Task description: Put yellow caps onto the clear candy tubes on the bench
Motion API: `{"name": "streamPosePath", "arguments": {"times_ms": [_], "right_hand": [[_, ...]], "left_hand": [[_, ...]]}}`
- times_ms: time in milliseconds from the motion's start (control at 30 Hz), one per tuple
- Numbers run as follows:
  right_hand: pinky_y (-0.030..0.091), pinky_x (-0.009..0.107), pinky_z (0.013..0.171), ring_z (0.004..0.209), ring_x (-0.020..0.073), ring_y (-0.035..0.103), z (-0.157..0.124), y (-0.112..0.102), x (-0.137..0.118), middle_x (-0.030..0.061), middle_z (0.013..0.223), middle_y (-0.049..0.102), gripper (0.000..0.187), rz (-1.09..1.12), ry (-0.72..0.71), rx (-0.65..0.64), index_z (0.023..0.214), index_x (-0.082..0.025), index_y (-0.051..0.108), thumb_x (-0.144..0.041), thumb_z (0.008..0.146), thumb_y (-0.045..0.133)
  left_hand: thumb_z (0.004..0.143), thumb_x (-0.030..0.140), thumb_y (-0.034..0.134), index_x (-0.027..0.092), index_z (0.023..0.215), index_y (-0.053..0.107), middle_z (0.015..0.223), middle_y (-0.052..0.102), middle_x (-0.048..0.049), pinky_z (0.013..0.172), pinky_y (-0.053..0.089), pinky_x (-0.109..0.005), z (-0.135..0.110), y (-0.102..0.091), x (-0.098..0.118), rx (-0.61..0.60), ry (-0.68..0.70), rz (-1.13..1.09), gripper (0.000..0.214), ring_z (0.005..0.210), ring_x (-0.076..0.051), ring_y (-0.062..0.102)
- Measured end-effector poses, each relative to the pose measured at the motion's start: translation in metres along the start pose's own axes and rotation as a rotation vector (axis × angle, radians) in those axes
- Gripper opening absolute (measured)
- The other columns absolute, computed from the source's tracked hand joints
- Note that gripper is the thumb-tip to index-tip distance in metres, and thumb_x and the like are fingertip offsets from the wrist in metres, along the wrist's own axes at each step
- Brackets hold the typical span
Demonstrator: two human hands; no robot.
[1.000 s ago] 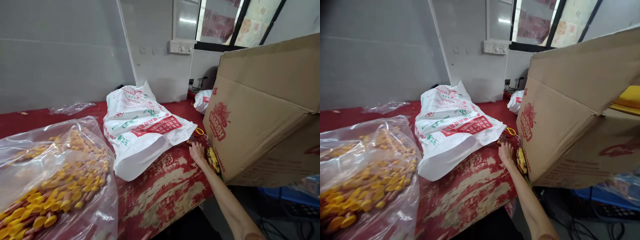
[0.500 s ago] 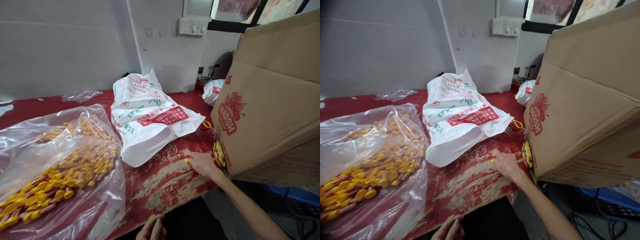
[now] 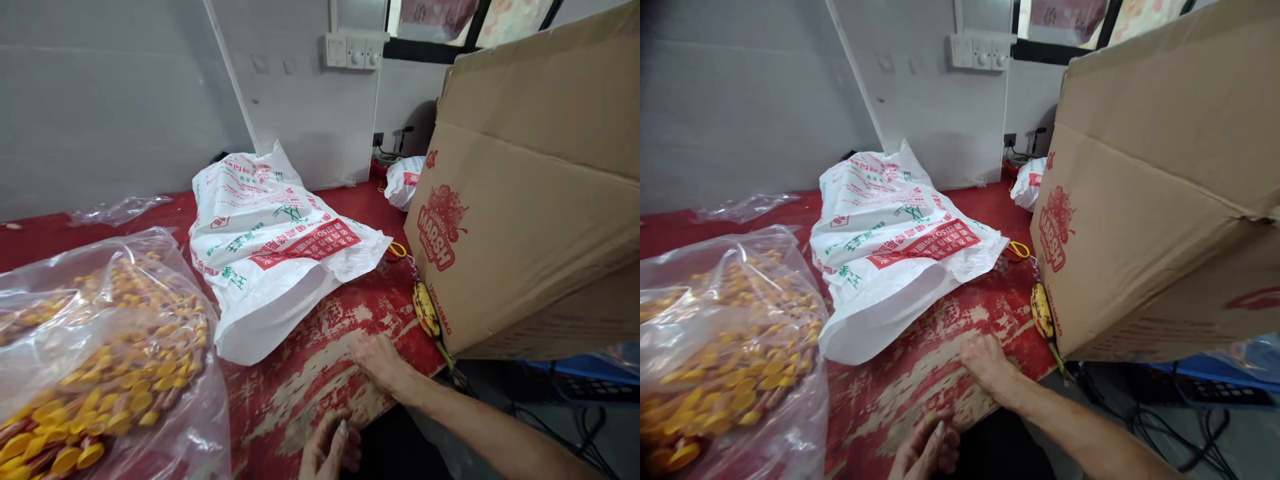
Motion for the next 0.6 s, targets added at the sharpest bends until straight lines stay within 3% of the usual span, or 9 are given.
{"name": "streamPosePath", "arguments": {"times_ms": [100, 200, 267, 367, 433, 467, 533, 600], "right_hand": [[0.046, 0.029, 0.065, 0.078, 0.0197, 0.062, -0.009, 0.001, 0.006, 0.0076, 0.086, 0.066, 0.017, 0.040, 0.029, 0.089, 0.089, -0.016, 0.061, -0.013, 0.088, 0.045], [0.044, 0.029, 0.069, 0.080, 0.0188, 0.060, -0.032, -0.006, -0.006, 0.0055, 0.087, 0.064, 0.014, 0.175, 0.025, 0.333, 0.090, -0.018, 0.059, -0.019, 0.090, 0.045], [0.043, 0.030, 0.071, 0.080, 0.0182, 0.057, -0.051, -0.012, -0.029, 0.0051, 0.089, 0.063, 0.015, 0.271, -0.084, 0.493, 0.097, -0.019, 0.056, -0.023, 0.091, 0.044], [0.041, 0.031, 0.075, 0.083, 0.0181, 0.055, -0.063, -0.019, -0.055, 0.0051, 0.093, 0.063, 0.021, 0.346, -0.347, 0.574, 0.103, -0.019, 0.055, -0.032, 0.091, 0.044], [0.041, 0.030, 0.079, 0.087, 0.0181, 0.054, -0.044, -0.024, -0.031, 0.0060, 0.098, 0.062, 0.022, 0.312, -0.287, 0.583, 0.104, -0.019, 0.056, -0.029, 0.090, 0.042], [0.041, 0.030, 0.080, 0.090, 0.0184, 0.054, -0.028, -0.027, -0.005, 0.0074, 0.101, 0.062, 0.024, 0.272, -0.166, 0.587, 0.105, -0.018, 0.057, -0.025, 0.090, 0.040], [0.040, 0.029, 0.084, 0.099, 0.0185, 0.052, 0.010, -0.027, 0.069, 0.0093, 0.114, 0.058, 0.030, 0.149, 0.255, 0.515, 0.114, -0.019, 0.056, -0.018, 0.091, 0.036], [0.038, 0.037, 0.088, 0.106, 0.0247, 0.050, 0.044, -0.034, 0.115, 0.0161, 0.120, 0.054, 0.031, 0.113, 0.394, 0.499, 0.114, -0.013, 0.058, -0.020, 0.092, 0.037]], "left_hand": [[0.047, 0.043, 0.088, 0.011, 0.089, 0.067, 0.081, 0.069, -0.0140, 0.065, 0.052, -0.033, 0.015, 0.007, -0.004, -0.016, -0.111, -0.153, 0.057, 0.072, -0.025, 0.065], [0.047, 0.039, 0.089, 0.012, 0.091, 0.066, 0.096, 0.069, -0.0160, 0.075, 0.054, -0.038, 0.026, 0.009, -0.009, 0.030, -0.131, -0.337, 0.057, 0.088, -0.029, 0.065], [0.053, 0.037, 0.087, 0.015, 0.091, 0.067, 0.095, 0.069, -0.0111, 0.073, 0.054, -0.033, 0.032, 0.007, -0.009, 0.049, -0.068, -0.431, 0.048, 0.088, -0.025, 0.065], [0.051, 0.027, 0.088, 0.016, 0.088, 0.067, 0.083, 0.068, -0.0056, 0.066, 0.053, -0.024, 0.037, -0.006, -0.006, 0.094, 0.006, -0.475, 0.044, 0.081, -0.020, 0.065], [0.048, 0.025, 0.089, 0.016, 0.090, 0.067, 0.079, 0.068, -0.0055, 0.065, 0.054, -0.027, 0.039, -0.018, -0.004, 0.124, 0.010, -0.475, 0.049, 0.075, -0.020, 0.065], [0.049, 0.027, 0.089, 0.016, 0.091, 0.067, 0.077, 0.068, -0.0054, 0.063, 0.054, -0.029, 0.039, -0.022, -0.003, 0.119, 0.006, -0.469, 0.049, 0.070, -0.019, 0.064], [0.053, 0.029, 0.087, 0.017, 0.094, 0.066, 0.074, 0.066, -0.0047, 0.055, 0.052, -0.029, 0.040, -0.025, -0.001, 0.056, 0.008, -0.446, 0.047, 0.060, -0.017, 0.060], [0.057, 0.031, 0.085, 0.018, 0.096, 0.066, 0.071, 0.065, -0.0042, 0.045, 0.046, -0.026, 0.040, -0.025, 0.000, -0.029, 0.028, -0.415, 0.045, 0.053, -0.016, 0.056]]}}
Point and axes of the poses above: each hand's wrist, its own z-axis towards the middle knuckle, its own y-axis out of the palm, x = y × z, the point moved 10 cm from there along z, towards the middle knuckle
